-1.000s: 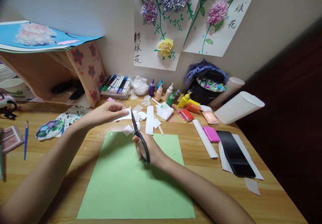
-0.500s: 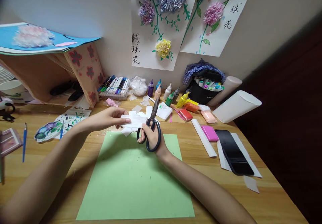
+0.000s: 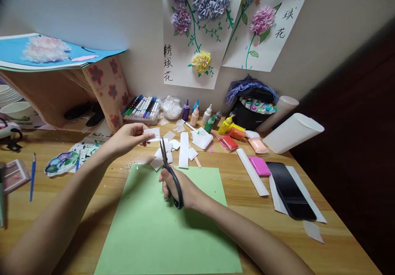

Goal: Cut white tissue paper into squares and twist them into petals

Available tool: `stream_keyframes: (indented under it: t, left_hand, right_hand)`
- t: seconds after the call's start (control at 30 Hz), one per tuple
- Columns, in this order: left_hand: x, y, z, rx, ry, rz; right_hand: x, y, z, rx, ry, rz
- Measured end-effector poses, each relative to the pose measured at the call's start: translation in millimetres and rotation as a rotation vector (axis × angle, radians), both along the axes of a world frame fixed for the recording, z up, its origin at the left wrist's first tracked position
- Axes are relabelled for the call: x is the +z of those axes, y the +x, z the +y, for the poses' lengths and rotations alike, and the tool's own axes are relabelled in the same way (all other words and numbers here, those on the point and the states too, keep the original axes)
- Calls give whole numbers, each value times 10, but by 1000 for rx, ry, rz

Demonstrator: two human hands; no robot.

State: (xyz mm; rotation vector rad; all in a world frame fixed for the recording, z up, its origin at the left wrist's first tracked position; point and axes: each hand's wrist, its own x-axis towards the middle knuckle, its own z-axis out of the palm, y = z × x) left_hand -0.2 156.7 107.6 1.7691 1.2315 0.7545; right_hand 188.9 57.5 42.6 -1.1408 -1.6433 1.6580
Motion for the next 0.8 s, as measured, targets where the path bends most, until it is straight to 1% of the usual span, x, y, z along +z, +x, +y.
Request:
stream_keyframes:
  t: [0.1, 0.23, 0.3, 0.4, 0.5, 0.67, 0.8]
  left_hand:
    - [-7, 22, -13, 16, 36, 29]
    - [24, 19, -20, 77, 88, -12]
    - [49, 29, -33, 64, 69, -32]
    - [71, 71, -65, -16, -9, -20]
    - [52, 124, -89, -81, -73, -14]
    - [-15, 171, -87, -75, -102, -58]
    - [-7, 174, -83, -54, -103, -59]
  right_hand:
    - [-4, 23, -8, -2, 27, -40]
    - [11, 30, -28, 41, 2, -67]
    - [16, 22, -25, 40, 5, -50]
    - [7, 10, 7, 0, 8, -11]
    - [-24, 15, 44, -29, -12, 20]
    - [-72, 41, 60, -50, 8, 38]
    - [-70, 29, 52, -74, 34, 13]
